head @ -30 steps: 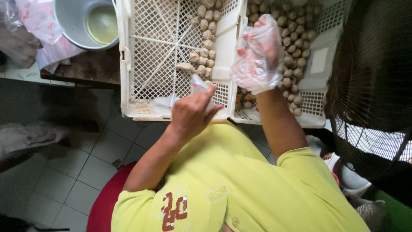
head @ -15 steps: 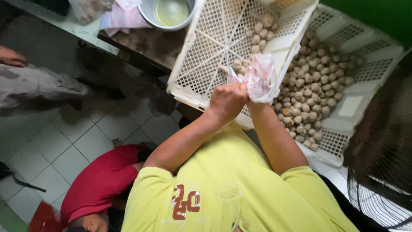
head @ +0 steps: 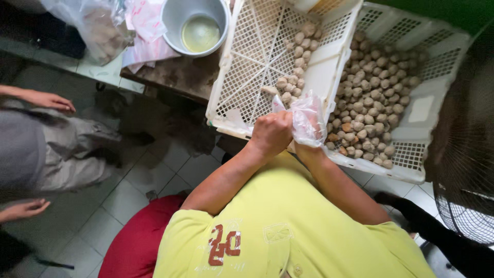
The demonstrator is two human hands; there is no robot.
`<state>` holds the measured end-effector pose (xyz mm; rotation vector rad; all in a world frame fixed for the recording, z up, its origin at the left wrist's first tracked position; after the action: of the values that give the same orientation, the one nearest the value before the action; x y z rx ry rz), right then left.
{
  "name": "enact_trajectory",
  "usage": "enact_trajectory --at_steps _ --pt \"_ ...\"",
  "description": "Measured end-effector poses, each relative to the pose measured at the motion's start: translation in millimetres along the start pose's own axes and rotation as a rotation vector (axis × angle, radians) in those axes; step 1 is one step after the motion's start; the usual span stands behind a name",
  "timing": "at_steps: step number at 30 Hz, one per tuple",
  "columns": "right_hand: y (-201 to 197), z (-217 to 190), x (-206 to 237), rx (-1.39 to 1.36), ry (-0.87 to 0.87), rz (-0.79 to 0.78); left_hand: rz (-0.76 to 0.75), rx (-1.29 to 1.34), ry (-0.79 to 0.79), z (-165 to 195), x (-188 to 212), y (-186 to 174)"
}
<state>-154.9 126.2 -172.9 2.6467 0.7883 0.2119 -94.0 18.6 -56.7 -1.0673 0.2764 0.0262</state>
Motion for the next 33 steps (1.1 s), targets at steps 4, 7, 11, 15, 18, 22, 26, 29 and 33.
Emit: enact_trajectory --at_steps 4,7,11,15,18,22,26,29,33 --pt "10 -18 24 0.111 -0.091 -0.021 -0.07 0.069 0.008 2 -6 7" --pt "0 -19 42 0.448 -0.139 -0.1 -0.107 0.074 0.019 5 -11 13" --pt "-17 7 63 1.31 -0.209 -0.221 -0.114 0.081 0.049 14 -13 19" --pt "-25 42 71 1.858 -0.257 -0.309 -0.13 0.094 0.039 14 -13 23" --pt "-15 56 73 2.239 -0.333 -0.439 -0.144 0.077 0.03 13 -16 23" --pt "-16 48 69 2.166 -0.323 -0.392 -0.123 0.073 -0.005 8 -20 18" --pt "4 17 70 2.172 -0.495 -0.32 -0.153 0.07 -0.051 2 -23 23" --pt "2 -1 60 1.39 -0.034 -0.442 -0.181 0.026 -0.128 -11 -27 28" --pt "42 -23 58 0.235 0.026 -0.469 -0.086 -0.087 -0.292 -41 -41 14"
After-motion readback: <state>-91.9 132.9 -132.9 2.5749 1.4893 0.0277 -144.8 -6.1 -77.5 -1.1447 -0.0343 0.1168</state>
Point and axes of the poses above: each hand's wrist, its own x-axis away from the middle knuckle, its own y-axis out of the palm, z = x × y, the point moved 8 cm from there along -x, towards the middle knuckle, and after that the axes turned 12 degrees about -z, right-handed, at the moved point
